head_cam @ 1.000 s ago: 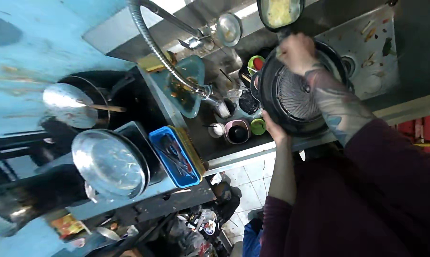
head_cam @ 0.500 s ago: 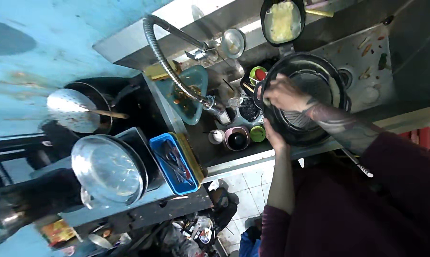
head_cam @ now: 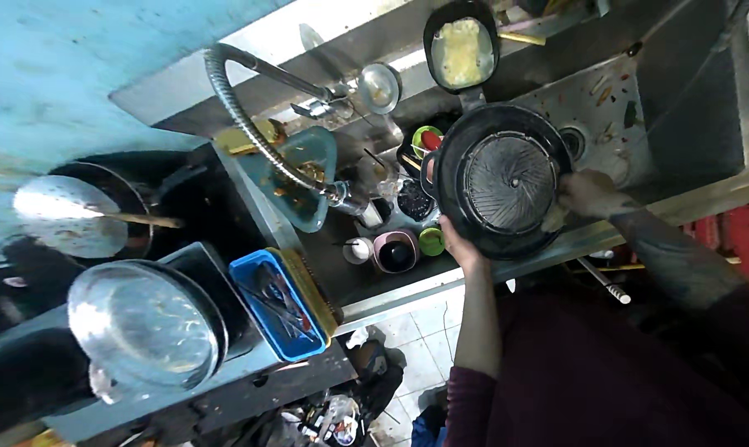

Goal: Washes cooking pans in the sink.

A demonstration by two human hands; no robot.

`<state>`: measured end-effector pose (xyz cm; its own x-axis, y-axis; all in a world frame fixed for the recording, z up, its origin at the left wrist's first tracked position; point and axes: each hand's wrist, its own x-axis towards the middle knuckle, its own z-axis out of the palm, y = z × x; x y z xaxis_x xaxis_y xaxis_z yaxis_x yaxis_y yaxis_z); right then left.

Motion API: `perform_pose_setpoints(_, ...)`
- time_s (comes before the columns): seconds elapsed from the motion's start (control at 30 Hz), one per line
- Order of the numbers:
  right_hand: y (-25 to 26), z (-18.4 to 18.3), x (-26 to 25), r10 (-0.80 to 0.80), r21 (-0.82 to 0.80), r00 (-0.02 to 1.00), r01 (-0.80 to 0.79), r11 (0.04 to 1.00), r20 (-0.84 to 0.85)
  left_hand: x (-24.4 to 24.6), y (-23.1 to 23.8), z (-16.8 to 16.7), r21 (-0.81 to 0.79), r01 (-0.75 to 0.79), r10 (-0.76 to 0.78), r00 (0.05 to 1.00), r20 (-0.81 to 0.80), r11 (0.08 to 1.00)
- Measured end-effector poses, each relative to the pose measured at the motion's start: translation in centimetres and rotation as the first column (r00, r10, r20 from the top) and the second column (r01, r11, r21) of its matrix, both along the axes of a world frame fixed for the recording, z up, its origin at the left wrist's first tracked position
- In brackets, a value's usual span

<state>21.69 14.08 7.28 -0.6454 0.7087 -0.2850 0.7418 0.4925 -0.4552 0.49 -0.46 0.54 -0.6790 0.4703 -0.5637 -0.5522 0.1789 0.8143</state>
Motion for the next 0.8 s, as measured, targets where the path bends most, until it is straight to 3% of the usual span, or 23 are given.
perform_pose_setpoints(0.03,0.4,-3.9,1.4,-0.028,-0.151,0.998,0.035,0.988,0.053,0.0,0.0,0.1,0.002,0.006,-0.006,1.0,-0.009,1.0)
perform_pose_setpoints(0.1,2.5,-7.1,2.0,-0.093,-0.389,0.976,0.165,0.906,0.198,-0.1,0.2,0.3,0.004,0.018,-0.017,1.0,-0.02,1.0)
perform_pose_setpoints(0.2,6.5,-7.2,1.1,-0.271,-0.4,0.956,0.295,0.868,0.117,-0.4,0.3,0.3,-0.007,0.031,-0.031,0.998,-0.045,1.0)
perform_pose_setpoints(0.3,10.7,-6.3,-2.8,-0.322,-0.34,0.942,0.272,0.9,-0.098,-0.4,0.3,0.5,-0.04,0.041,-0.043,0.998,-0.048,0.998)
perform_pose_setpoints(0.4,12.7,-4.9,-10.1,-0.154,-0.203,0.936,0.092,0.975,-0.316,-0.2,0.7,1.2,-0.059,0.041,-0.044,0.997,-0.056,0.997)
perform_pose_setpoints(0.53,8.8,-4.6,-18.0,0.181,-0.026,0.866,-0.218,0.976,-0.467,0.1,1.2,2.1,-0.082,0.056,-0.064,0.994,-0.093,0.995)
perform_pose_setpoints(0.7,2.4,-4.5,-18.8,0.466,0.08,0.633,-0.539,0.838,-0.618,0.0,0.6,1.2,-0.009,0.088,-0.088,0.993,-0.078,0.996)
perform_pose_setpoints(0.8,4.0,-5.2,-18.9,0.452,0.143,0.627,-0.48,0.866,-0.635,-0.1,0.9,1.8,-0.018,0.084,-0.085,0.995,-0.045,0.996)
